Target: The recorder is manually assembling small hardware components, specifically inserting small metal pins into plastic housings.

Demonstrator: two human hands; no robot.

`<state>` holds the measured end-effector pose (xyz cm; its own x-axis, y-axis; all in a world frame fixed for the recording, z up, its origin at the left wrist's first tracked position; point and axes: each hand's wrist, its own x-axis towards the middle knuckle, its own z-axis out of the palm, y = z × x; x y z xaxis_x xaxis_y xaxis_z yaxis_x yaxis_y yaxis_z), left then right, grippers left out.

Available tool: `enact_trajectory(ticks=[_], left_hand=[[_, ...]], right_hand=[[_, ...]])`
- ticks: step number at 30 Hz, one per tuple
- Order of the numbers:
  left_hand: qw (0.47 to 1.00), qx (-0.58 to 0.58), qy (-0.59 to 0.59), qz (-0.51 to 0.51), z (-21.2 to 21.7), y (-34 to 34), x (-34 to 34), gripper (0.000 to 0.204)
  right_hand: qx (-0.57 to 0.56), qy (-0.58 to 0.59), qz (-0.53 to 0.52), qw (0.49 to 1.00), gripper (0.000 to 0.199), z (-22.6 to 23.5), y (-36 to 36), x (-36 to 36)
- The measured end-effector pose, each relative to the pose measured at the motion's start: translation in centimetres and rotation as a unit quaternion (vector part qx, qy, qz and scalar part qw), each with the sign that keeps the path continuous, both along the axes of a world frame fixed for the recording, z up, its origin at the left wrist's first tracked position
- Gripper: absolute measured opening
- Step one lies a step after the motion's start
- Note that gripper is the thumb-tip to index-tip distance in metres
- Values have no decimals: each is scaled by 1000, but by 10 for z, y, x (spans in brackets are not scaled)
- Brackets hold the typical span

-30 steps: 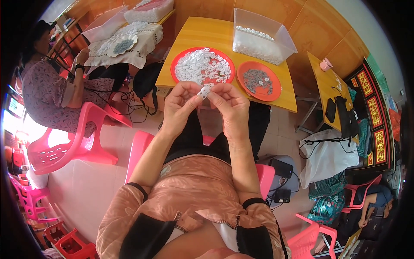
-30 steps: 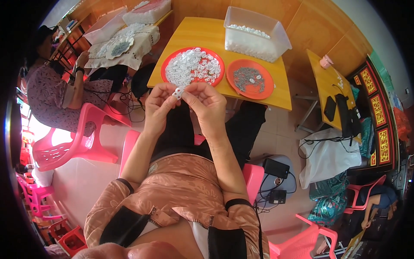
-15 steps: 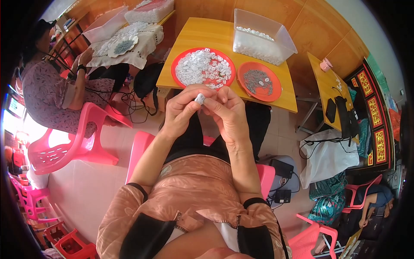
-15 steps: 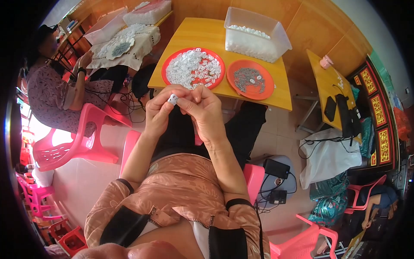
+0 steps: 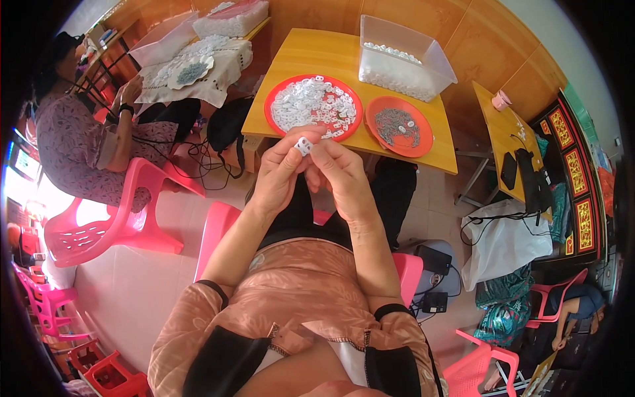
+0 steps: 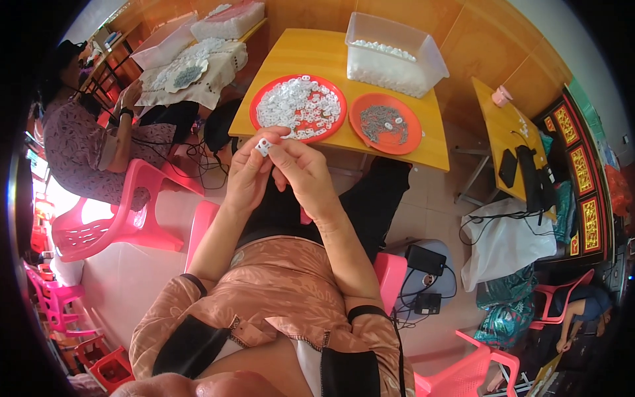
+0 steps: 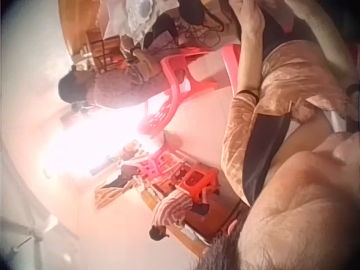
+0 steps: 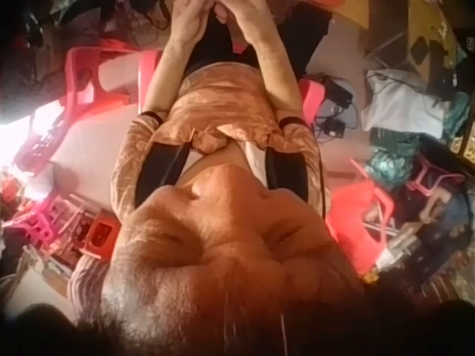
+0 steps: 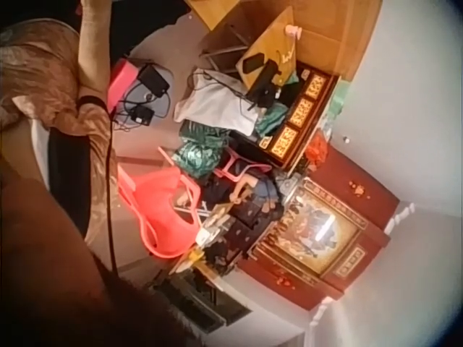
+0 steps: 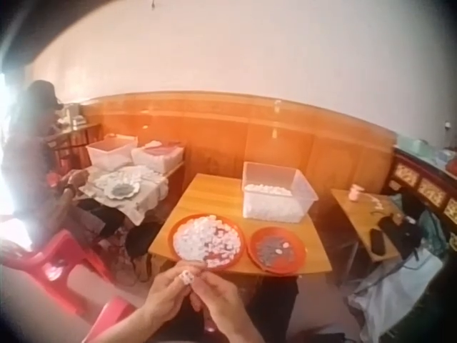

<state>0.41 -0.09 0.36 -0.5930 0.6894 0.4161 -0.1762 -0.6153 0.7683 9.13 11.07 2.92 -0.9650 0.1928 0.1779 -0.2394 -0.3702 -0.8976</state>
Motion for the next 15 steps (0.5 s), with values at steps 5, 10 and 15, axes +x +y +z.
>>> enact_trajectory(ticks=[5,10,15], left_hand=[[992,-23,106,60,4,2,-2,35],[979,-62,171,88,9,-6,-5,33],[997,-3,52,54,9,-3,2,40]], right_hand=[[-36,20,-12,999,19,5,2,1],[4,22,-12,1000,19,4,-1,3],[333,108,-166,922,15,13,-12,5]])
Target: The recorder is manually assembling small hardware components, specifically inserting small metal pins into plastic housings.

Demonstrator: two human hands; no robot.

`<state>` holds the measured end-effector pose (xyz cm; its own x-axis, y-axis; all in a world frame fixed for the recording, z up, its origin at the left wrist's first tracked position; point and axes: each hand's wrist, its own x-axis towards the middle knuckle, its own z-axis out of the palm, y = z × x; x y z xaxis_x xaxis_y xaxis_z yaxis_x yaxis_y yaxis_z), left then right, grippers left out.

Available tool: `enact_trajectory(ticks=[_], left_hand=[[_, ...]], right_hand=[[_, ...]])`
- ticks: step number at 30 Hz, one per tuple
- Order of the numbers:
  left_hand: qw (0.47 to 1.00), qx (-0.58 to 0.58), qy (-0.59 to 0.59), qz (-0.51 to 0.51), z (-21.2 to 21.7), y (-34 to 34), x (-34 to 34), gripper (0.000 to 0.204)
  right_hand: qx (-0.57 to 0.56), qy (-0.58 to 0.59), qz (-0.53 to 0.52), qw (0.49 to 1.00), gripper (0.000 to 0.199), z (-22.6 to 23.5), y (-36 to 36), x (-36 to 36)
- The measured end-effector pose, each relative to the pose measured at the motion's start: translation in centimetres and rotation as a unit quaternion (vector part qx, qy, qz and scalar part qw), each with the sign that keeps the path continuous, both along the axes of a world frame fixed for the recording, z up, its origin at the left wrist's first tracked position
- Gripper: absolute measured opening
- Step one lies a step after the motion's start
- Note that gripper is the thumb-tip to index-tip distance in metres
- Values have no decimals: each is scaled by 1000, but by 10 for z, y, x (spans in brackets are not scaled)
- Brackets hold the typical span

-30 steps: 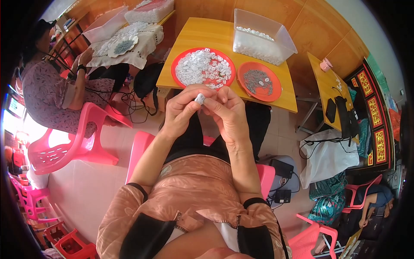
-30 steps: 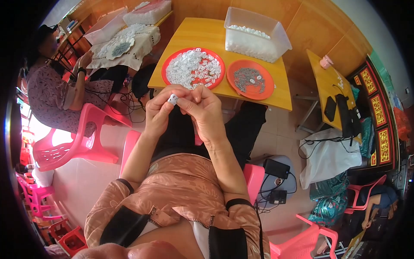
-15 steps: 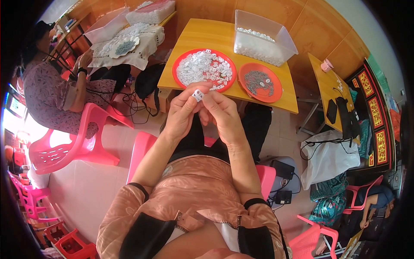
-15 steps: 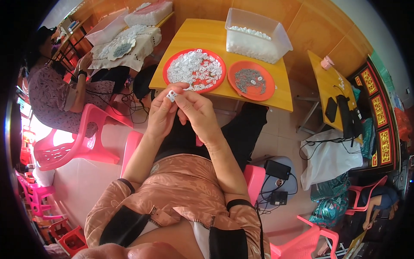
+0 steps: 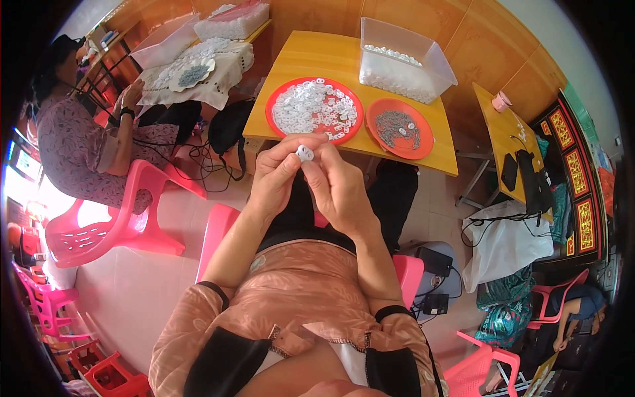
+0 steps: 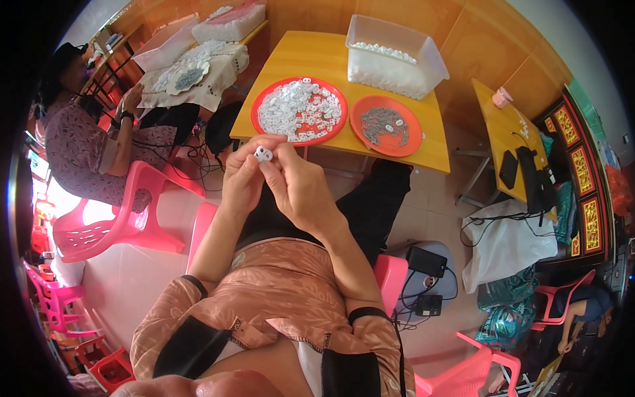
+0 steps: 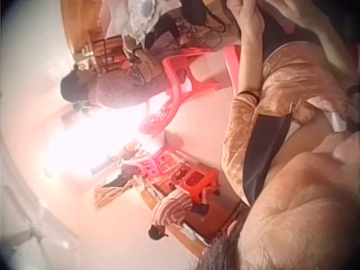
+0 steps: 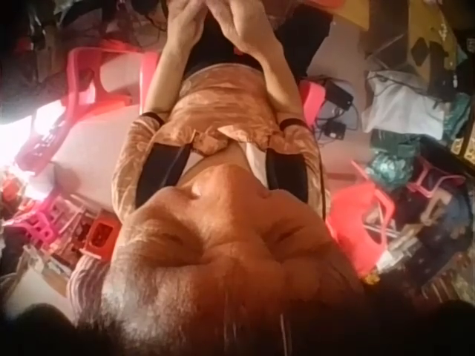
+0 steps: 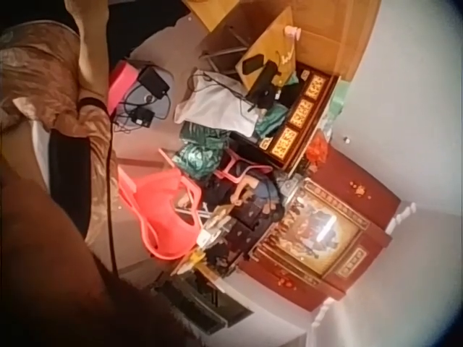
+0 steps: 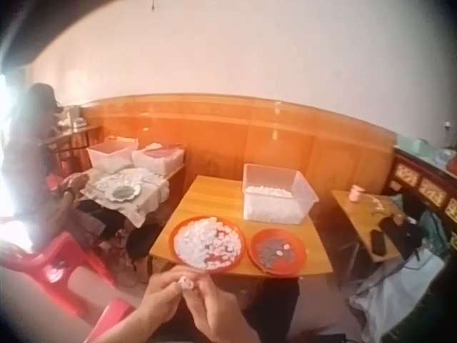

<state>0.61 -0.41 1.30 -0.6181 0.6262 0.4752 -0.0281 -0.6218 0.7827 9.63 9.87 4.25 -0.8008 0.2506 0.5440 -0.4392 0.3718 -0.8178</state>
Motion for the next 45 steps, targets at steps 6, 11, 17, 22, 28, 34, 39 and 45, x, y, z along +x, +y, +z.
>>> enact_trajectory(ticks=[6,11,17,22,28,34,39,45], left_hand=[[996,66,-20,-60,-1,3,6,41],[996,60,-3,-63,-4,5,8,43],[999,29,3,21,-3,13,27,45],[996,7,-32,85,-2,17,35,42],[997,7,-43,69,0,16,38,42],[993,-2,-76,89,5,17,38,40],[986,-9,-157,58,-22,26,17,38],[980,16,-198,35,-21,23,10,38]], right_hand=[[197,117,-85,970,15,-3,0,-1],[237,164,-151,946,17,-15,1,-6],[254,225,-212,916,20,-30,7,-18],[260,206,-230,915,19,-37,6,-20],[263,198,-246,912,25,-37,1,-18],[245,187,-245,919,31,-40,-1,-22],[227,108,-231,940,21,-54,5,-37],[-14,30,-84,996,21,-39,-4,-26]])
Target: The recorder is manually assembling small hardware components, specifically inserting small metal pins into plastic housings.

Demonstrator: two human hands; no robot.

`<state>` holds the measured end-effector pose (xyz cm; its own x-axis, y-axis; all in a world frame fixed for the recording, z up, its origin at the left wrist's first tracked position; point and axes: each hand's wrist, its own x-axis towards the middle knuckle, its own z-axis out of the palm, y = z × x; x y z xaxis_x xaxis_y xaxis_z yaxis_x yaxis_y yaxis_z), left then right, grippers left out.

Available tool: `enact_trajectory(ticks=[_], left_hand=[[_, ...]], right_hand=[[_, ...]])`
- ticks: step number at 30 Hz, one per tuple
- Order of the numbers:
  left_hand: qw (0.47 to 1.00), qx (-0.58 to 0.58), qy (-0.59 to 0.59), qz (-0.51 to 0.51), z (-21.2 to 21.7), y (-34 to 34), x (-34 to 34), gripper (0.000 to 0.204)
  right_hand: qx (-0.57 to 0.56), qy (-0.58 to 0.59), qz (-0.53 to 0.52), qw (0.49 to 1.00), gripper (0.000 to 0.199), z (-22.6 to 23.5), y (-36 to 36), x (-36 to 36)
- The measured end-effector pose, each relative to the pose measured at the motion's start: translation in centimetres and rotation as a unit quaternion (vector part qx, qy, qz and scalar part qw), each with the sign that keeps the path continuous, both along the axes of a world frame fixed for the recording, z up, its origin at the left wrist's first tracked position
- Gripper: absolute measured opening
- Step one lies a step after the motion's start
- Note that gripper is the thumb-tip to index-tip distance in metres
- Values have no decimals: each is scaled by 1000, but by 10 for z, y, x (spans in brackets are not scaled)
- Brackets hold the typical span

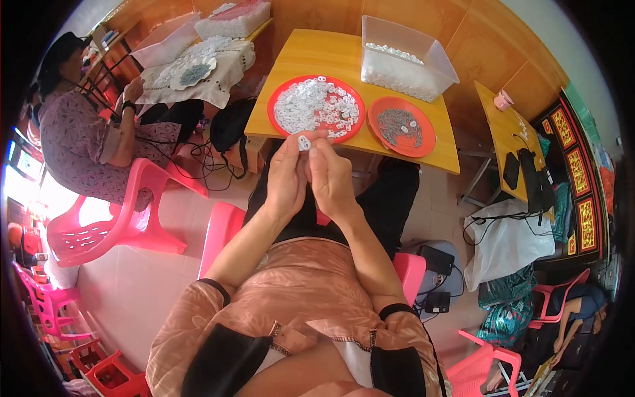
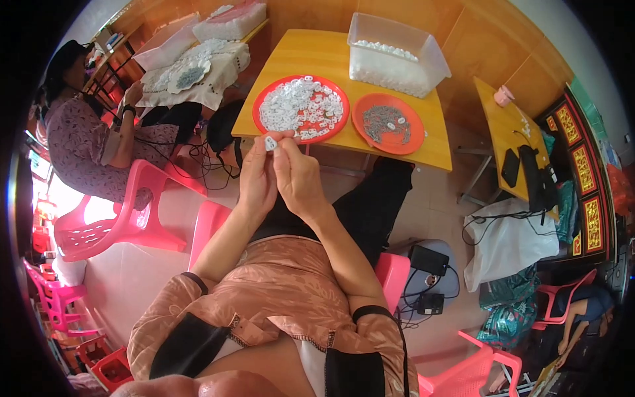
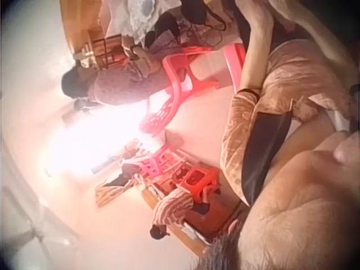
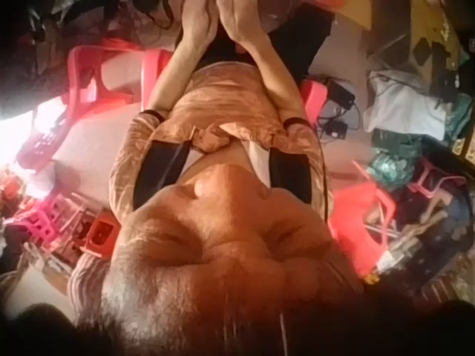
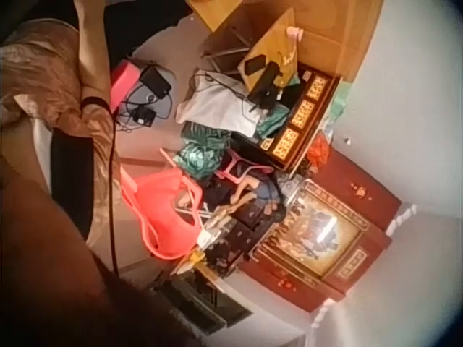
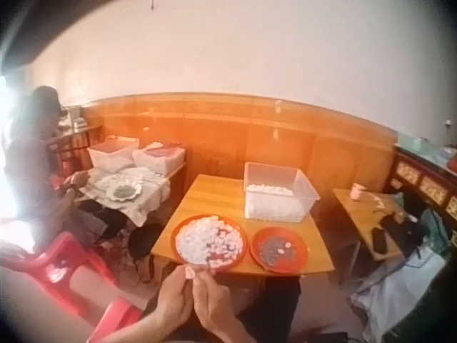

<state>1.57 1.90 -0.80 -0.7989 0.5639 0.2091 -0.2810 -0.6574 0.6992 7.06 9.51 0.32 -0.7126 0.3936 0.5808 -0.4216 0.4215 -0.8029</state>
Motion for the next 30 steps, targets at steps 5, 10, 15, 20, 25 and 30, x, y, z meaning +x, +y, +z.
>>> enact_trajectory(ticks=[5,10,15,20,25,30], left_hand=[[997,-27,69,18,-1,-2,2,39],[986,-37,160,-16,7,-10,-4,38],[988,2,132,-83,4,-12,-12,39],[993,57,73,-73,-2,-8,-13,35],[991,81,70,-75,-4,-15,-18,34],[985,114,94,-92,11,-22,-15,34]], right_hand=[[-74,7,27,997,24,6,-1,4],[-291,-77,166,939,22,20,8,14],[-280,-96,165,941,24,28,10,18],[-283,-64,136,947,28,21,17,17],[-337,-14,61,940,28,24,23,19],[-341,-2,55,938,27,21,32,18]])
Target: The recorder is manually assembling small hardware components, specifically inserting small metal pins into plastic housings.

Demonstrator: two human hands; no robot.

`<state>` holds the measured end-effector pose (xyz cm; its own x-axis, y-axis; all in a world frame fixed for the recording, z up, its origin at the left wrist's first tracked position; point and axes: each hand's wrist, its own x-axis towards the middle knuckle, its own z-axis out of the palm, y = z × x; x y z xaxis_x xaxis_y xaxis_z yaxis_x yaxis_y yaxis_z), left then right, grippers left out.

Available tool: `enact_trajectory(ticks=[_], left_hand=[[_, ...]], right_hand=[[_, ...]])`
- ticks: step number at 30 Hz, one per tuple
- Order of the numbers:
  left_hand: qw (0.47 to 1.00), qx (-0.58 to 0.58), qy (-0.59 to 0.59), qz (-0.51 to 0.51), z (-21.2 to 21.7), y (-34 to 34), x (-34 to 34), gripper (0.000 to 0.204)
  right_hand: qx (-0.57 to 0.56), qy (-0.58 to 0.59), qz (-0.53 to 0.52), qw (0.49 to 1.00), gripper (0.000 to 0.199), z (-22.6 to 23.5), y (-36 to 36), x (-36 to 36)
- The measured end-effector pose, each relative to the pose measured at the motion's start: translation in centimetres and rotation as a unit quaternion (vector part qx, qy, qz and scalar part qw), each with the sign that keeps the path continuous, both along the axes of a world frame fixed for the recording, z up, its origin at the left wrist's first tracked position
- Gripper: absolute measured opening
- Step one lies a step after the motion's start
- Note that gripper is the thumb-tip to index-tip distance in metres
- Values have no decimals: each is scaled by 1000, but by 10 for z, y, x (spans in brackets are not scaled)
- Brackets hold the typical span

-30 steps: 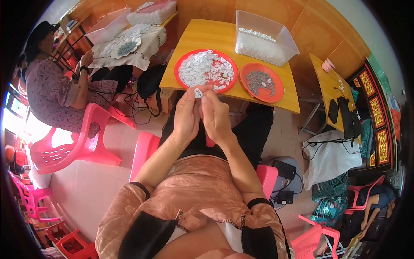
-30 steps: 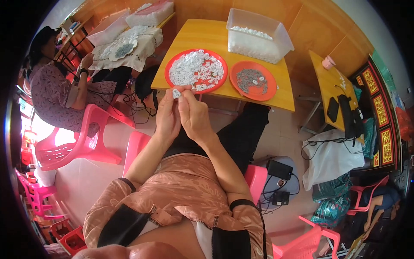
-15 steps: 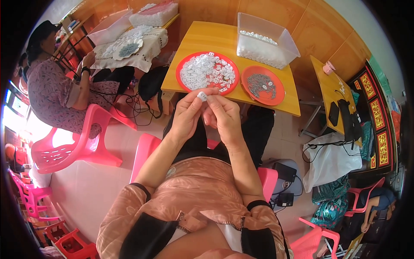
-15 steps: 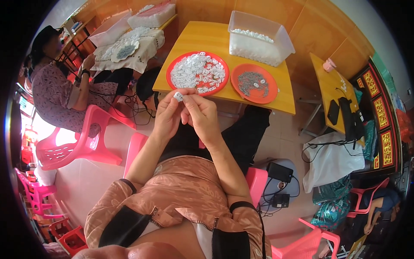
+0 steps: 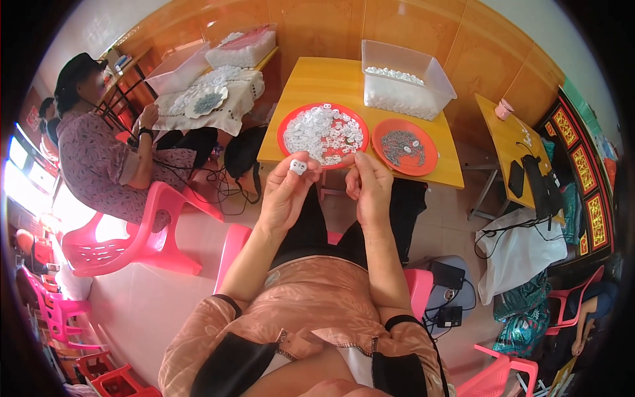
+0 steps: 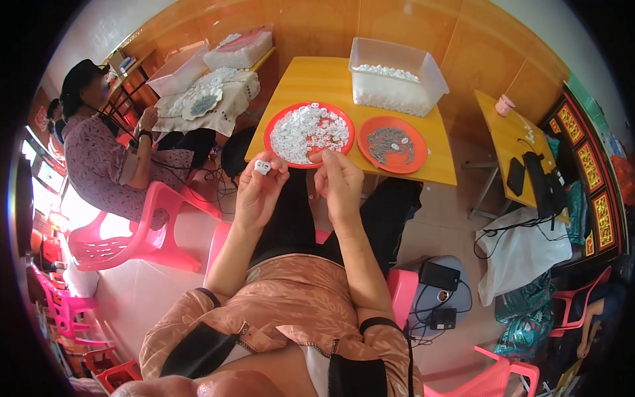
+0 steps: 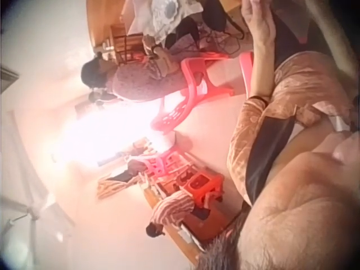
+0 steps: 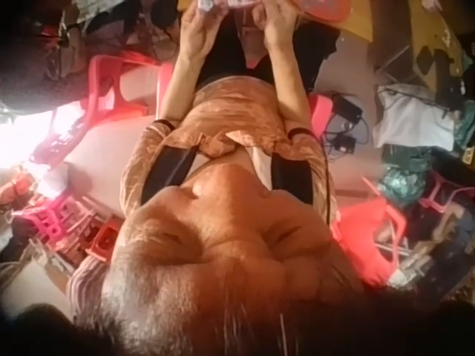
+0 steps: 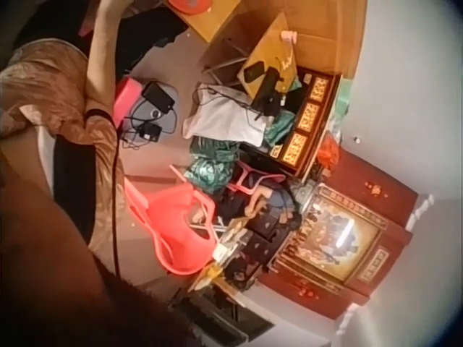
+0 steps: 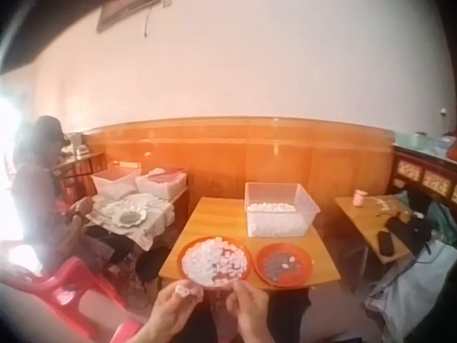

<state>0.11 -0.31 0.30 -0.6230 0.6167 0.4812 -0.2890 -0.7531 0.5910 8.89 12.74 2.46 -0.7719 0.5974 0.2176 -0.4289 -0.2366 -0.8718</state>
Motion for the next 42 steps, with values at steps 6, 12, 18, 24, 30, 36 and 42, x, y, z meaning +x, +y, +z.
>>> enact_trajectory(ticks=[6,12,18,24,30,36,42], left_hand=[[999,-33,22,23,5,1,2,32],[990,-66,119,22,16,-1,5,32],[791,-436,342,-261,36,-11,-11,26],[608,-583,488,-231,71,51,-79,25],[845,-427,258,194,169,179,-86,49],[747,-448,491,-4,84,147,-34,32],[618,-551,528,189,-10,97,-100,17]], right_hand=[[-13,-2,24,1000,28,4,3,2],[-11,-1,28,1000,28,3,3,2],[-36,34,-10,999,27,2,21,10],[-65,67,-81,992,25,6,40,15],[-89,93,-115,985,24,7,51,25],[-120,104,-226,961,23,3,87,46],[-166,133,-306,928,26,-2,116,63]])
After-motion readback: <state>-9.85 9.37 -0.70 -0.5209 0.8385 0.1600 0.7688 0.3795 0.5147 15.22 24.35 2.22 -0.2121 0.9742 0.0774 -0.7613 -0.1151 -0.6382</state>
